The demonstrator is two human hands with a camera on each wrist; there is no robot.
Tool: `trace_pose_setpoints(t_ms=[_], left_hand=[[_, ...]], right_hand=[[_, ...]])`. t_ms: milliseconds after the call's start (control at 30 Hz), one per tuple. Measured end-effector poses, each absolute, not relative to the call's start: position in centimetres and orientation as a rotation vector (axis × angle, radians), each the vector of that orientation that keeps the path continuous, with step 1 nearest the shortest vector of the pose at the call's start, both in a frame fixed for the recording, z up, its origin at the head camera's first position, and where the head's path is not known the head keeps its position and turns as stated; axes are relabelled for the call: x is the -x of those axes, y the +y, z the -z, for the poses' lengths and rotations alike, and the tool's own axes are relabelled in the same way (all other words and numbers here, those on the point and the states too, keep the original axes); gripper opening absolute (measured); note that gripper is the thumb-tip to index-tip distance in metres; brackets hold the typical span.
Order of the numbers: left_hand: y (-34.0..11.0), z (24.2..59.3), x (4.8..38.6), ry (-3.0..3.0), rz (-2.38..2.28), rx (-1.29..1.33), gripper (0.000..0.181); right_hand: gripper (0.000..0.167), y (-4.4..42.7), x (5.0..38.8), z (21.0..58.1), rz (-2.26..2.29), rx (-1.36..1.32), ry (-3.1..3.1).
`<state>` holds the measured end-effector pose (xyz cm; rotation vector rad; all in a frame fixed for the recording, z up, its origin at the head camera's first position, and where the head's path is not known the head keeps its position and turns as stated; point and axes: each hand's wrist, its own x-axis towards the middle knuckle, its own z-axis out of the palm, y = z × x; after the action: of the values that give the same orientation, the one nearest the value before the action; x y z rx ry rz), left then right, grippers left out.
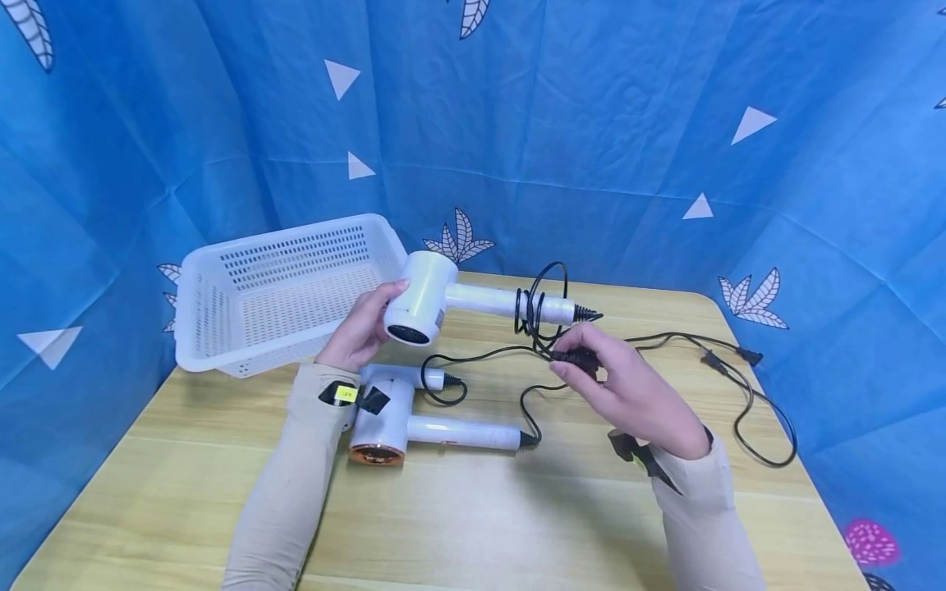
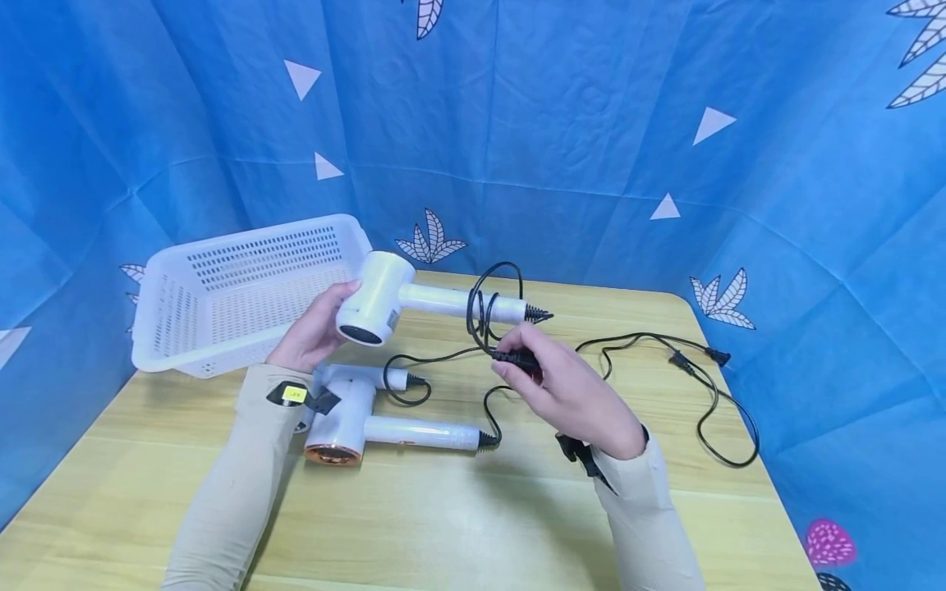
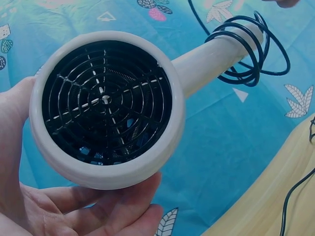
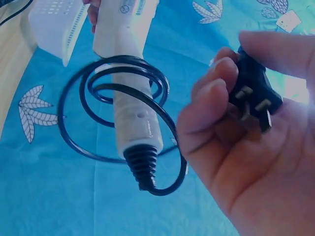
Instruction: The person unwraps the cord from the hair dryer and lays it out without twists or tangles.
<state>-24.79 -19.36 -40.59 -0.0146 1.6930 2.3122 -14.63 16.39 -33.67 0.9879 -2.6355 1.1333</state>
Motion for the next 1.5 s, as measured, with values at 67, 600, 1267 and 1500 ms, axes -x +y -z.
trace_pose_setpoints(t_ms=[67,600,1267,1500], left_hand=[[-19.3,40.6,24.8,1.695,-2.315,0.006,0.049],[-19.3,40.7,24.7,1.756,-2.255,-0.001,0.06],[-19.0,40.6,24.7,1.779,-2.197,0.0,0.071],[-19.1,40.7,24.6,1.761,-2.211,-0.015,0.068]], right_hand=[[0.013,16.5,14.7,33.7,-1.129,-0.988,-2.57],[0.017,17.1,15.3,33.7,-1.092,-0.889,-2.34],[0.014,18.2,17.4,34.6,-1.174,-0.703,-2.188],[0.014,18.8,18.4,35.2,-1.194,-0.613,-2.196]])
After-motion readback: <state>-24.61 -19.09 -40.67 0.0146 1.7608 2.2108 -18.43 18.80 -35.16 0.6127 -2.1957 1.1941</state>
